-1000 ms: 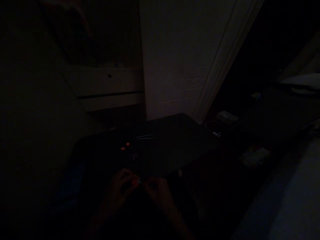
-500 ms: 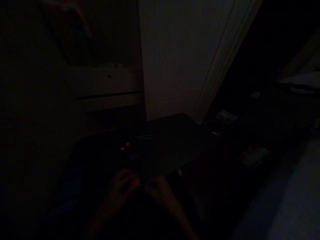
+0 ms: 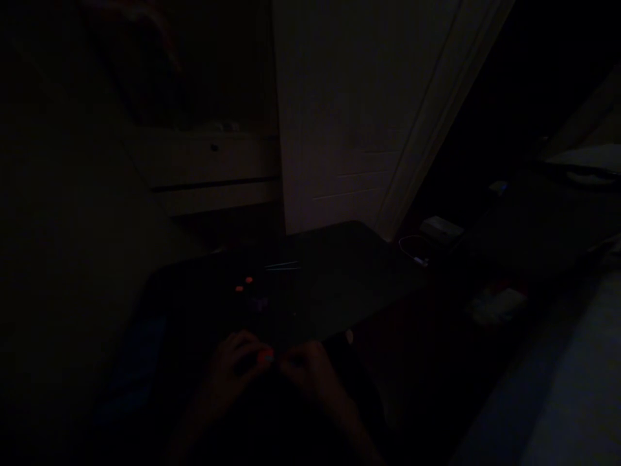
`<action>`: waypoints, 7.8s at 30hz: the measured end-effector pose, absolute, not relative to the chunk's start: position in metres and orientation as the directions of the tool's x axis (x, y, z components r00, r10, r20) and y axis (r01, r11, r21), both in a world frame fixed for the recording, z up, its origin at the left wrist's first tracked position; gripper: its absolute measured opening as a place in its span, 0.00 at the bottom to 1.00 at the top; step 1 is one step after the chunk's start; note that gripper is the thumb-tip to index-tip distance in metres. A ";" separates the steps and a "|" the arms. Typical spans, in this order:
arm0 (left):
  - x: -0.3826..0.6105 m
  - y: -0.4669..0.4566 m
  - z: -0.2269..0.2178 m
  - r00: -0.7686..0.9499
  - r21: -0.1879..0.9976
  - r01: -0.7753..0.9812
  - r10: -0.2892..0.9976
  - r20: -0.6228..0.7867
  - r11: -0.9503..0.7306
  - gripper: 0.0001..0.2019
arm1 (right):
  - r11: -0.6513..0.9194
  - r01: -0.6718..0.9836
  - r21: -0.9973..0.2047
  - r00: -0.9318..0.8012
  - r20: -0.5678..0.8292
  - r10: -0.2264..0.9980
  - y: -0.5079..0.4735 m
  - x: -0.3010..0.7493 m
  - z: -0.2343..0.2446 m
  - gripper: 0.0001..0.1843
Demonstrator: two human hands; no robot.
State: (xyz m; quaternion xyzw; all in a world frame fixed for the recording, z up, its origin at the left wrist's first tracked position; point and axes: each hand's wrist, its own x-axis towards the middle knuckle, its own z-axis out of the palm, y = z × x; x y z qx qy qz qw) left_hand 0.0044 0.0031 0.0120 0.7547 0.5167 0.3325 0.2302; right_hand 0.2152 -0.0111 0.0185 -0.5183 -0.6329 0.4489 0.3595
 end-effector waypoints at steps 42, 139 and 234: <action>0.011 0.002 0.006 0.097 0.687 0.633 0.917 0.387 -0.357 0.05 | 0.036 0.252 -0.967 0.025 0.043 0.999 -0.032 0.183 0.010 0.15; -0.001 0.000 -0.001 0.070 0.786 0.570 0.967 0.244 -0.240 0.14 | 0.007 0.174 -0.985 0.023 0.011 1.000 -0.034 0.179 0.020 0.15; 0.005 -0.004 0.000 0.076 0.733 0.615 0.947 0.311 -0.290 0.14 | 0.297 0.323 -0.898 -0.263 0.216 0.940 -0.035 0.201 0.035 0.28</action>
